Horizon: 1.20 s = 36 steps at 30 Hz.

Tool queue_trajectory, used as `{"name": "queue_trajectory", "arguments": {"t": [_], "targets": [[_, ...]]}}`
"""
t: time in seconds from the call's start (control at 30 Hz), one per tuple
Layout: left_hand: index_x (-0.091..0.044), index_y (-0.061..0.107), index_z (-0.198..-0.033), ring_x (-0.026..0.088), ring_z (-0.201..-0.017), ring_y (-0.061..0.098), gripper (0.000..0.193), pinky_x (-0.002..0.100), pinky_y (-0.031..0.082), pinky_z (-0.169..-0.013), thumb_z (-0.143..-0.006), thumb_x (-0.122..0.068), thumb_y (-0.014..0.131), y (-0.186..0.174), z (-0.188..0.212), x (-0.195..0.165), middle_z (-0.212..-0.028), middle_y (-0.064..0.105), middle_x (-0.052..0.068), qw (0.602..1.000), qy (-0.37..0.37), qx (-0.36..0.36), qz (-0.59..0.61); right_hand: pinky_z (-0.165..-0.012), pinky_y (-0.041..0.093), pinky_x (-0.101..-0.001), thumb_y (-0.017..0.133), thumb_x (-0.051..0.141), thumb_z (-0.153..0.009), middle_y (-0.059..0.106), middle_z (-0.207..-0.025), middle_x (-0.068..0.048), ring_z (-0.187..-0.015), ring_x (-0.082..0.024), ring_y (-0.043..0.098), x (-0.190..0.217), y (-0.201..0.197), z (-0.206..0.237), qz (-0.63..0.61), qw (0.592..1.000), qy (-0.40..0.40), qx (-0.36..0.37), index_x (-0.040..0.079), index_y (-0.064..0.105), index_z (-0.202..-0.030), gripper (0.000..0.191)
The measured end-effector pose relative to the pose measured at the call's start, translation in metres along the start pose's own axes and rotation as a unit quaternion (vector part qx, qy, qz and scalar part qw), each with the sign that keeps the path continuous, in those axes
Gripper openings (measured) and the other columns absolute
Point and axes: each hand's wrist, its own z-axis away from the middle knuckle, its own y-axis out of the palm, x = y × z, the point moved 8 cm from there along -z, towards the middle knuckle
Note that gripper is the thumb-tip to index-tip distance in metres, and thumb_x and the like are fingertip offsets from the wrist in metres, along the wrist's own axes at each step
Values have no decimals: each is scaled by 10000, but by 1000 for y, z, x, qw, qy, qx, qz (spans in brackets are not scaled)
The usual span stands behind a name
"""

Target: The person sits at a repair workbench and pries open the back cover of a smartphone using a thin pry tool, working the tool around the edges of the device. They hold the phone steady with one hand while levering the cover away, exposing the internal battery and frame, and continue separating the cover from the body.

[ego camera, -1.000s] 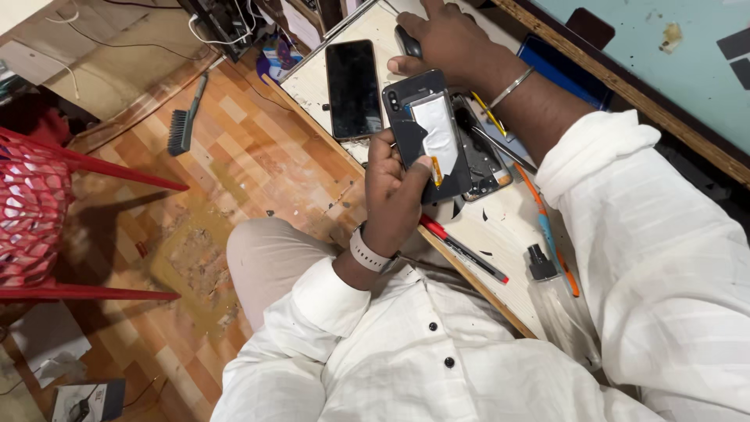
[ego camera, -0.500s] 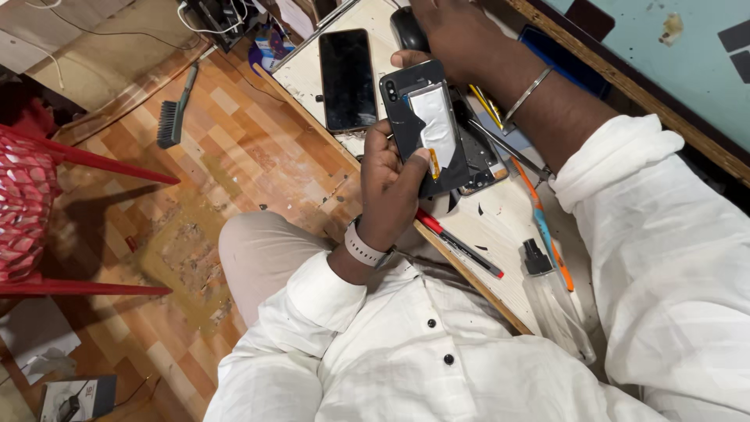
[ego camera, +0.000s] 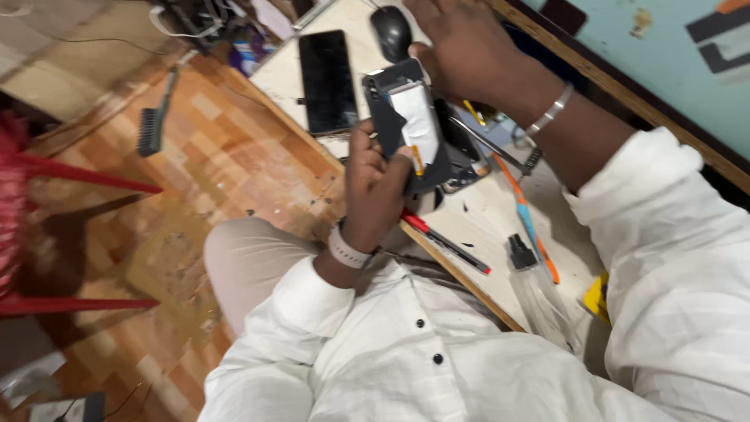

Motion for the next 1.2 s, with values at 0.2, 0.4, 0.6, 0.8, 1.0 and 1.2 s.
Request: {"name": "queue_trajectory", "arguments": {"t": [0.2, 0.4, 0.6, 0.8, 1.0, 1.2], "targets": [[16, 354, -1458, 144, -1170, 659, 447, 292, 558, -1024, -1038, 83, 493, 5, -4, 4, -1304, 640, 153, 998, -27, 41, 25, -896, 558, -412, 712, 125, -1083, 679, -1120, -164, -991, -298, 699, 4, -39, 73, -135, 989, 35, -41, -8, 643, -1264, 236], [33, 348, -1558, 112, -1137, 648, 536, 269, 539, -984, -1055, 75, 526, 25, 4, 14, -1291, 654, 130, 989, -55, 108, -79, -736, 552, -287, 842, 229, -964, 687, -1015, -91, -825, -144, 651, 17, -44, 111, -257, 957, 131, -31, 23, 701, -1181, 331], [32, 299, -1605, 98, -1099, 640, 627, 256, 541, -941, -1053, 51, 594, 39, 17, 13, -1263, 653, 112, 974, -15, 117, -194, -624, 537, -277, 869, 278, -867, 635, -957, -88, -757, -126, 625, 22, -23, 131, -315, 925, 211, 4, 50, 707, -1173, 415], [44, 282, -1600, 148, -969, 713, 718, 270, 571, -834, -993, -8, 663, 64, 32, -18, -1129, 717, 143, 903, 139, 131, -384, -652, 546, -287, 907, 318, -818, 648, -892, -25, -764, -100, 629, 33, -35, 130, -374, 902, 214, -28, 37, 642, -1073, 463], [59, 322, -1562, 144, -586, 615, 822, 270, 505, -573, -886, -91, 764, 66, 36, -15, -733, 667, 104, 874, 88, 118, -464, -549, 515, -245, 908, 299, -745, 608, -805, 5, -671, -51, 601, 30, -21, 143, -462, 823, 328, 46, 60, 576, -945, 456], [39, 198, -1631, 166, -1013, 660, 818, 270, 538, -867, -982, -45, 689, 79, 43, -18, -1198, 655, 136, 905, 97, 202, -362, -587, 464, -224, 924, 176, -757, 582, -804, 24, -712, -26, 508, 29, -30, 138, -498, 816, 293, 11, 64, 572, -940, 412]]}}
